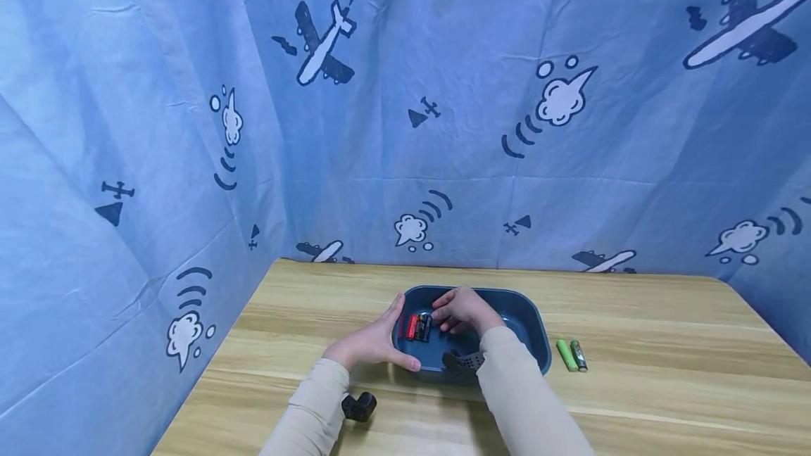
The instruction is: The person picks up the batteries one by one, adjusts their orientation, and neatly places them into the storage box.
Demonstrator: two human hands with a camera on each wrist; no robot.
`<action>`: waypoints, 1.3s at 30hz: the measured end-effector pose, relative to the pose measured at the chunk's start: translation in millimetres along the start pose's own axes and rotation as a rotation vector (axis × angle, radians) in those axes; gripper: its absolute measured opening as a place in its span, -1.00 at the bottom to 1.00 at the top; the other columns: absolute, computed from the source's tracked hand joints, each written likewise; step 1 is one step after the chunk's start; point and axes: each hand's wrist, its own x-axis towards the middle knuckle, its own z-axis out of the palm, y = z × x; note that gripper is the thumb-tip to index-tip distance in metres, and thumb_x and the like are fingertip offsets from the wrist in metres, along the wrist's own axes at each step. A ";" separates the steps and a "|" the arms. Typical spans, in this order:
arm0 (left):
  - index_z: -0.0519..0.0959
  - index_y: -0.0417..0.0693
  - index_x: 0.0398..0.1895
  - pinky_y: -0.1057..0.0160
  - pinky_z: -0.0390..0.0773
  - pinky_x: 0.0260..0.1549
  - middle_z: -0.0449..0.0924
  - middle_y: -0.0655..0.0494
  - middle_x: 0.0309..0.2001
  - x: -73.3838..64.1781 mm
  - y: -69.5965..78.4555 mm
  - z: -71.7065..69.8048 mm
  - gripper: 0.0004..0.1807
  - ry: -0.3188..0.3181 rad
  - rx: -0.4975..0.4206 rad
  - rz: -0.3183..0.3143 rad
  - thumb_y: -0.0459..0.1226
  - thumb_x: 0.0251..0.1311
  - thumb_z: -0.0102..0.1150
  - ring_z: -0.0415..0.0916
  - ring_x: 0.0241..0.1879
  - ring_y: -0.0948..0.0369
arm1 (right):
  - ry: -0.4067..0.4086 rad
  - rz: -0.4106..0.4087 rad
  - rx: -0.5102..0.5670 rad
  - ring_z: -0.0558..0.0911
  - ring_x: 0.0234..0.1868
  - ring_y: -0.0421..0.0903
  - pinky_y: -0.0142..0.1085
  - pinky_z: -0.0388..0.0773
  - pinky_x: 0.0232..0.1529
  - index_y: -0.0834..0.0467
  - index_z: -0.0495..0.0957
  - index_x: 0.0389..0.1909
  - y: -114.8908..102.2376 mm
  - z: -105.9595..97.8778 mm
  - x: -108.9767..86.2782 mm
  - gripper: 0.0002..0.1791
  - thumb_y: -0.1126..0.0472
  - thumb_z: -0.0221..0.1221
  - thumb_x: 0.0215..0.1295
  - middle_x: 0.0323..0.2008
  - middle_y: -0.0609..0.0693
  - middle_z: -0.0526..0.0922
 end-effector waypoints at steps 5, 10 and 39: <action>-0.38 0.01 0.46 0.00 0.00 0.29 -0.41 0.08 0.47 -0.9 0.1 0.2 0.36 0.010 0.021 -0.013 0.08 -0.22 0.45 -0.23 0.41 0.08 | 0.000 -0.095 0.055 0.62 -0.52 -0.09 -0.25 0.59 -0.46 0.32 0.55 -0.05 -15.5 -46.2 -14.1 -0.72 0.28 0.15 0.25 -0.38 0.12 0.67; -0.40 0.03 0.46 0.00 -0.01 0.29 -0.44 0.08 0.47 -2.0 0.2 -0.3 0.37 0.012 0.032 -0.003 0.07 -0.21 0.45 -0.25 0.41 0.06 | 0.132 -0.208 -0.019 0.65 -0.43 -0.04 -0.21 0.58 -0.42 0.39 0.50 -0.01 -6.1 -104.1 -39.5 -0.66 0.23 0.11 0.29 -0.39 0.08 0.67; -0.39 -0.01 0.46 0.03 -0.06 0.31 -0.42 0.04 0.47 -0.1 0.1 0.9 0.39 0.008 0.000 0.004 0.06 -0.24 0.47 -0.28 0.41 0.08 | -0.034 -0.207 -0.210 0.45 0.02 0.00 -0.23 0.41 -0.07 0.39 0.38 0.16 152.7 -185.1 -91.7 -0.37 0.14 0.28 0.12 0.12 0.32 0.43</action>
